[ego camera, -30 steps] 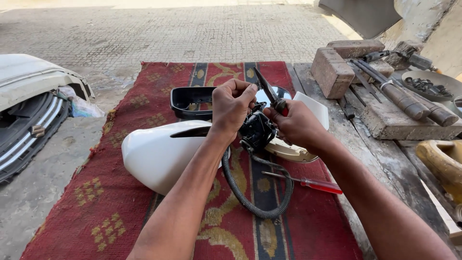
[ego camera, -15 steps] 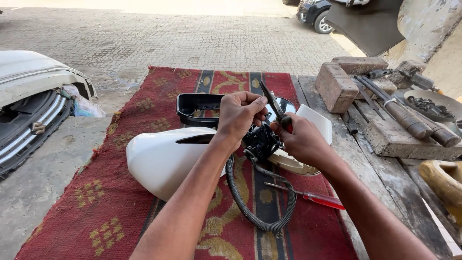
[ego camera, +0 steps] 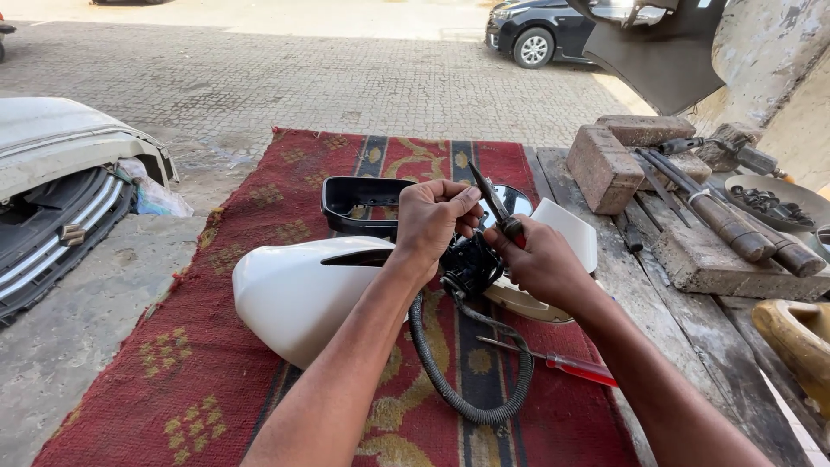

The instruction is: Disassembling a car side mirror by detaching internal components and cutting wires using pliers.

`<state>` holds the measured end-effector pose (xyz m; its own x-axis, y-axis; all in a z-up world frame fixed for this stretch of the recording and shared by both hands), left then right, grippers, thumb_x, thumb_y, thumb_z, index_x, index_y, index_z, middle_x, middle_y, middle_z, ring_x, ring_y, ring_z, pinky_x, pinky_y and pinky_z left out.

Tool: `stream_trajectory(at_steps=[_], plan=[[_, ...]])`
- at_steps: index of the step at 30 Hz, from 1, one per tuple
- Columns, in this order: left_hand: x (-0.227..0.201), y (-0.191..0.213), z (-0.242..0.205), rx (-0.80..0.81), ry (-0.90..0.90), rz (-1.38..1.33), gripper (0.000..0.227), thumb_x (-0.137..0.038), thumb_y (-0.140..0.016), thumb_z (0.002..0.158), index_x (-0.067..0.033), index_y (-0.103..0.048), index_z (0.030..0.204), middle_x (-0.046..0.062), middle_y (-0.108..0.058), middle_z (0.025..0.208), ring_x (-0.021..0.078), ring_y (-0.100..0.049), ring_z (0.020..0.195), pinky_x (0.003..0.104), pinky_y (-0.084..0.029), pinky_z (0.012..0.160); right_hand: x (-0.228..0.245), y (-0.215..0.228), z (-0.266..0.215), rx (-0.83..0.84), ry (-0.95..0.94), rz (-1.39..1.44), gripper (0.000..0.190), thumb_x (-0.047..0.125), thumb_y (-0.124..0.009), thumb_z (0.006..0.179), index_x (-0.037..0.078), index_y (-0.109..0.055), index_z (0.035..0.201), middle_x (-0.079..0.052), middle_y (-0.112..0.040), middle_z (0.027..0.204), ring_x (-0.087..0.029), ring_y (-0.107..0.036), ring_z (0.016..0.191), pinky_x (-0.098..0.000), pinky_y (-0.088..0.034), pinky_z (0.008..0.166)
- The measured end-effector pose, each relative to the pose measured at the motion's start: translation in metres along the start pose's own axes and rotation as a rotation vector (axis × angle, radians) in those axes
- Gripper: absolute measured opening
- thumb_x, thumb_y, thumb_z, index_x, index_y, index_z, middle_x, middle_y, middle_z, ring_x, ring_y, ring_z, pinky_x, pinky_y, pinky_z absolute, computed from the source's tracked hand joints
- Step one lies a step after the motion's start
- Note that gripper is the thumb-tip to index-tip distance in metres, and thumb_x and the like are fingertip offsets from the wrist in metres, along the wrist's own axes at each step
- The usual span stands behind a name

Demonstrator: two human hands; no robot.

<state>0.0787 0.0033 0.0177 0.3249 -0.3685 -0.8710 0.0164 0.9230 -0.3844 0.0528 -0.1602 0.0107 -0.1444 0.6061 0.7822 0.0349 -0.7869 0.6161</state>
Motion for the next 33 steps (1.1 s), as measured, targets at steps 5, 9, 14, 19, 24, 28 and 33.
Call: stream_trajectory(at_steps=[5, 9, 14, 19, 24, 28, 33], plan=[[0.003, -0.002, 0.001, -0.022, 0.046, -0.051, 0.023, -0.011, -0.077, 0.09, 0.0114, -0.07, 0.094, 0.022, -0.071, 0.071, 0.0201, -0.07, 0.056, 0.026, -0.06, 0.045, 0.009, 0.002, -0.006, 0.044, 0.041, -0.069, 0.038, 0.035, -0.062, 0.1, 0.009, -0.063, 0.128, -0.017, -0.073, 0.084, -0.031, -0.075, 0.081, -0.0467, -0.057, 0.082], [0.003, -0.003, -0.002, -0.009, 0.08, -0.036, 0.025, -0.014, -0.077, 0.091, 0.0095, -0.07, 0.088, 0.021, -0.07, 0.068, 0.02, -0.069, 0.053, 0.026, -0.058, 0.042, 0.007, 0.004, -0.007, 0.017, 0.049, -0.207, 0.042, 0.038, -0.063, 0.098, 0.015, -0.061, 0.133, -0.018, -0.073, 0.088, -0.04, -0.072, 0.094, -0.0534, -0.053, 0.089], [0.011, 0.003, 0.0, -0.002, 0.096, -0.014, 0.023, -0.012, -0.074, 0.093, 0.0088, -0.069, 0.084, 0.02, -0.067, 0.063, 0.0197, -0.067, 0.049, 0.024, -0.054, 0.037, 0.01, 0.004, -0.009, -0.048, 0.1, -0.216, 0.035, 0.037, -0.071, 0.093, 0.008, -0.071, 0.114, -0.021, -0.072, 0.082, -0.044, -0.071, 0.09, -0.0529, -0.053, 0.088], [0.012, 0.002, 0.001, 0.002, 0.123, -0.049, 0.023, -0.012, -0.074, 0.093, 0.0082, -0.069, 0.083, 0.019, -0.065, 0.061, 0.0192, -0.064, 0.046, 0.025, -0.051, 0.036, 0.009, 0.008, -0.004, -0.101, 0.133, -0.162, 0.026, 0.032, -0.075, 0.092, 0.008, -0.075, 0.103, -0.019, -0.071, 0.074, -0.043, -0.07, 0.083, -0.0508, -0.054, 0.084], [0.006, 0.002, 0.002, 0.005, 0.07, -0.004, 0.023, -0.011, -0.072, 0.095, 0.0096, -0.069, 0.086, 0.019, -0.066, 0.064, 0.0203, -0.066, 0.05, 0.026, -0.054, 0.039, -0.008, 0.003, 0.007, 0.029, 0.07, -0.048, 0.031, 0.037, -0.068, 0.097, 0.013, -0.071, 0.116, -0.011, -0.07, 0.071, -0.024, -0.072, 0.066, -0.0395, -0.06, 0.07], [0.001, 0.001, 0.002, -0.004, 0.055, 0.016, 0.021, -0.011, -0.071, 0.095, 0.009, -0.069, 0.087, 0.019, -0.067, 0.064, 0.0196, -0.067, 0.051, 0.027, -0.056, 0.04, -0.018, 0.001, 0.011, 0.099, 0.043, 0.109, 0.038, 0.036, -0.065, 0.1, 0.005, -0.069, 0.12, -0.015, -0.07, 0.08, -0.027, -0.072, 0.076, -0.0379, -0.06, 0.068], [-0.002, -0.001, 0.002, 0.021, 0.042, 0.003, 0.021, -0.012, -0.071, 0.094, 0.0082, -0.07, 0.089, 0.019, -0.067, 0.066, 0.0206, -0.068, 0.052, 0.028, -0.058, 0.041, 0.01, 0.004, -0.006, 0.06, 0.091, 0.166, 0.029, 0.03, -0.065, 0.102, 0.003, -0.065, 0.09, -0.01, -0.06, 0.054, -0.021, -0.063, 0.045, -0.0293, -0.053, 0.047]])
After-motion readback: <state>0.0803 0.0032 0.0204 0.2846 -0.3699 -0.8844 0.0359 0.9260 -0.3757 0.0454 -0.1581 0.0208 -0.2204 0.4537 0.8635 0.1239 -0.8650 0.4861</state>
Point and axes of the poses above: each hand's wrist, its own z-axis towards the middle knuckle, its own y-axis out of the back of the hand, x = y × z, the point moved 8 cm from there along z, towards the middle knuckle
